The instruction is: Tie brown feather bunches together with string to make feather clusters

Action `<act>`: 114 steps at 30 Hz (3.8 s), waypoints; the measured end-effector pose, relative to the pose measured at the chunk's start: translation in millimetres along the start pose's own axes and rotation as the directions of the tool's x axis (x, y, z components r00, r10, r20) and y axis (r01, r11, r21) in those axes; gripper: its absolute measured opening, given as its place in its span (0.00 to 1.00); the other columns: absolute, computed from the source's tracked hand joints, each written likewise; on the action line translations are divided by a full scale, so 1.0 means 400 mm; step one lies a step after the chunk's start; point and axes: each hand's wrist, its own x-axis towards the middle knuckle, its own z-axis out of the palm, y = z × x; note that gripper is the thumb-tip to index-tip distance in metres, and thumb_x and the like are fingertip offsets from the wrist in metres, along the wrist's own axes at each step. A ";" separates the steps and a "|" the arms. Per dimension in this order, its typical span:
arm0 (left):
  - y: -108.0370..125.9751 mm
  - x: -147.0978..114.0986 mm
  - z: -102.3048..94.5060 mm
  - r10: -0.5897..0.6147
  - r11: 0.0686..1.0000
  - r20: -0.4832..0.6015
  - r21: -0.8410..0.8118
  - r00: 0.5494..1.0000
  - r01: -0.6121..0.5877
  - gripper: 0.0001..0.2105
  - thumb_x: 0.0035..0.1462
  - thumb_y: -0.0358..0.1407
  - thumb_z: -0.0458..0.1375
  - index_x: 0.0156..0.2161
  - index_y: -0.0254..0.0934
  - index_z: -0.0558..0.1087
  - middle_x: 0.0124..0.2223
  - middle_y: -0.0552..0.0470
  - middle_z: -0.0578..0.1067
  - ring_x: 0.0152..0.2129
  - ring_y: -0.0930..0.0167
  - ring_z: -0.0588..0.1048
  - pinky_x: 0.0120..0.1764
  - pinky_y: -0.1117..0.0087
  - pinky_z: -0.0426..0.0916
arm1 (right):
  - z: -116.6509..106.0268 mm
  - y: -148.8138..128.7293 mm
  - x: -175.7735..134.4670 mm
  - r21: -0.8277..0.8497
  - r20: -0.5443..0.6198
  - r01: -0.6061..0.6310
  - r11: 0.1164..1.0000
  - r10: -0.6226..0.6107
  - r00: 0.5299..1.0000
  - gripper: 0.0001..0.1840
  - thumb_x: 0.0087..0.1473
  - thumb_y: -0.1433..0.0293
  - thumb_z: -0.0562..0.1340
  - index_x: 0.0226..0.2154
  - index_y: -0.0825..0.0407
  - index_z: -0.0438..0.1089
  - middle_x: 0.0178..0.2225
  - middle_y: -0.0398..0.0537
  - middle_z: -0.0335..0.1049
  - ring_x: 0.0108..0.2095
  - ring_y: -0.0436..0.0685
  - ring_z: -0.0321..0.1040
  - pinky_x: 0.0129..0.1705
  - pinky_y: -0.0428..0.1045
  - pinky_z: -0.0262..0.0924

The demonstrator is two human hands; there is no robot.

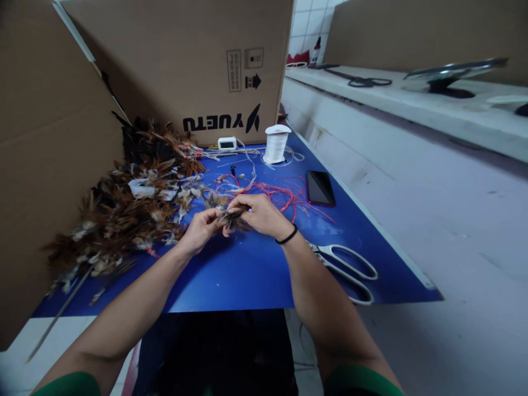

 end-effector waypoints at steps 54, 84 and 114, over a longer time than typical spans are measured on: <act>0.041 -0.002 -0.006 -0.139 0.936 -0.068 -0.335 0.988 0.108 0.13 0.41 0.36 0.67 0.25 0.31 0.68 0.21 0.54 0.71 0.18 0.78 0.70 0.26 0.76 0.67 | 0.014 0.047 0.015 0.190 0.094 -0.123 0.974 0.106 0.990 0.16 0.44 0.65 0.66 0.37 0.56 0.72 0.34 0.50 0.74 0.34 0.54 0.70 0.39 0.51 0.63; 0.048 -0.005 -0.004 -0.197 0.951 -0.114 -0.265 0.974 0.161 0.15 0.38 0.37 0.69 0.28 0.31 0.70 0.23 0.53 0.74 0.20 0.75 0.74 0.29 0.74 0.71 | 0.071 0.018 0.024 0.334 -0.124 -0.100 0.937 0.149 0.981 0.18 0.37 0.59 0.68 0.23 0.58 0.69 0.21 0.41 0.64 0.23 0.47 0.59 0.27 0.45 0.56; 0.036 -0.003 -0.006 -0.178 0.963 -0.145 -0.228 0.973 0.143 0.13 0.42 0.39 0.66 0.29 0.30 0.71 0.24 0.52 0.74 0.22 0.75 0.74 0.31 0.73 0.71 | 0.085 0.046 0.027 0.331 -0.084 -0.172 0.928 0.211 0.974 0.19 0.43 0.57 0.65 0.29 0.57 0.67 0.20 0.40 0.64 0.19 0.46 0.59 0.21 0.44 0.55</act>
